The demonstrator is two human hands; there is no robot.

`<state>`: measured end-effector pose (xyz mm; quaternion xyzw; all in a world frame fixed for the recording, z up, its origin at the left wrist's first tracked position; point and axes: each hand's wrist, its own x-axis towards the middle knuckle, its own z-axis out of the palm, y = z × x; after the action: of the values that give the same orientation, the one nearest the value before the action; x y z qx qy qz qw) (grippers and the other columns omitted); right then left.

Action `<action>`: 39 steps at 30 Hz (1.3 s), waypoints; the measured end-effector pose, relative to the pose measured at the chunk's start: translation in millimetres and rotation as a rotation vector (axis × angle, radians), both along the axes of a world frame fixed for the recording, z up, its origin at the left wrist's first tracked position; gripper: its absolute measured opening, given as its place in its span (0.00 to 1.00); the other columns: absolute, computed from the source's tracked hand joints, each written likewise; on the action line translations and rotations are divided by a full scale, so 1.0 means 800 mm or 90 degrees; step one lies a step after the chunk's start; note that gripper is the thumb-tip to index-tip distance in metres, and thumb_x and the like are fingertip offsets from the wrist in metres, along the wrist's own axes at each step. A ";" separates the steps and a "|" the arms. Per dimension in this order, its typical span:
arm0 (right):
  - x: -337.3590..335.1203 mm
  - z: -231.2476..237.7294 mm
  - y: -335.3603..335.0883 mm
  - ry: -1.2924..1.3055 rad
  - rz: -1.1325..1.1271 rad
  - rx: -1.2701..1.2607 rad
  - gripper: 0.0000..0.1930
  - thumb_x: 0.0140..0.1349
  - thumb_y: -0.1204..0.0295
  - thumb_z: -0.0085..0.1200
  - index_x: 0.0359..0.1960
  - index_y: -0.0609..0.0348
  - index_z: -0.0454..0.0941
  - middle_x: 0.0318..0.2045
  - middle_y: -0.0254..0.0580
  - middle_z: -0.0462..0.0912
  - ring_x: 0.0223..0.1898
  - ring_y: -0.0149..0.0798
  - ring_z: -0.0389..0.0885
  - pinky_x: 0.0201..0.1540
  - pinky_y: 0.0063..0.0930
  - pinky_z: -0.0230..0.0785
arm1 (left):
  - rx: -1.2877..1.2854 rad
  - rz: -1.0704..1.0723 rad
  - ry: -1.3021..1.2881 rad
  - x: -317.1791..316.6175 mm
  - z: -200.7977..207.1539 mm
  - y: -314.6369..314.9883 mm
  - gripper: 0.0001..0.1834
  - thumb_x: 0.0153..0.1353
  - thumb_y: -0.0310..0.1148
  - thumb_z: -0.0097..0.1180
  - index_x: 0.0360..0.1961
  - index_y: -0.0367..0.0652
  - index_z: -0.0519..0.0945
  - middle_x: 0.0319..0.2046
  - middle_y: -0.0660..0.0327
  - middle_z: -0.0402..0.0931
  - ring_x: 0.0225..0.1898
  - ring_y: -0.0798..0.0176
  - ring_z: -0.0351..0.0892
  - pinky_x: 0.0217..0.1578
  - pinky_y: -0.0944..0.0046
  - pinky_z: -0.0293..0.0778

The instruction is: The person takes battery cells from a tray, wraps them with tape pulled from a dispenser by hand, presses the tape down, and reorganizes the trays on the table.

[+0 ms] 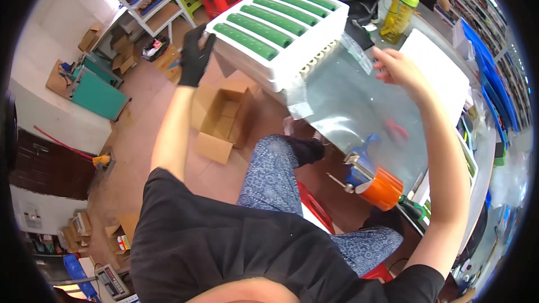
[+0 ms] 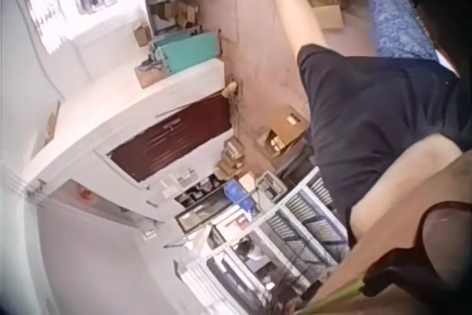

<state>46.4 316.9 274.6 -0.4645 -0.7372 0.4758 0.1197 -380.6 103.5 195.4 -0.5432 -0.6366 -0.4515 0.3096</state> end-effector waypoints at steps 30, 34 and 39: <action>-0.223 -0.073 -0.067 0.143 -0.160 0.074 0.31 0.60 0.55 0.53 0.64 0.44 0.59 0.60 0.44 0.68 0.60 0.49 0.65 0.55 0.66 0.53 | -0.288 0.059 0.056 -0.160 -0.042 0.043 0.12 0.59 0.38 0.48 0.41 0.54 0.82 0.36 0.54 0.80 0.37 0.51 0.81 0.32 0.53 0.76; -0.192 -0.116 -0.022 0.199 -0.173 0.166 0.27 0.60 0.62 0.54 0.60 0.55 0.64 0.54 0.44 0.74 0.55 0.39 0.71 0.54 0.38 0.64 | -0.759 -0.178 -0.555 -0.175 -0.026 0.030 0.22 0.57 0.47 0.53 0.50 0.50 0.80 0.41 0.48 0.80 0.41 0.51 0.81 0.44 0.59 0.74; -0.236 -0.112 -0.053 0.184 -0.204 0.263 0.28 0.58 0.64 0.54 0.60 0.56 0.63 0.52 0.50 0.76 0.54 0.44 0.73 0.56 0.35 0.64 | -0.302 -0.078 -0.367 -0.263 -0.017 0.016 0.21 0.60 0.47 0.52 0.43 0.41 0.82 0.37 0.52 0.82 0.38 0.53 0.81 0.42 0.59 0.74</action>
<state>-142.4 274.6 185.0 -0.4683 -0.7109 0.3517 0.3894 -591.3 116.5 182.0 -0.4875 -0.7507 -0.4436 -0.0440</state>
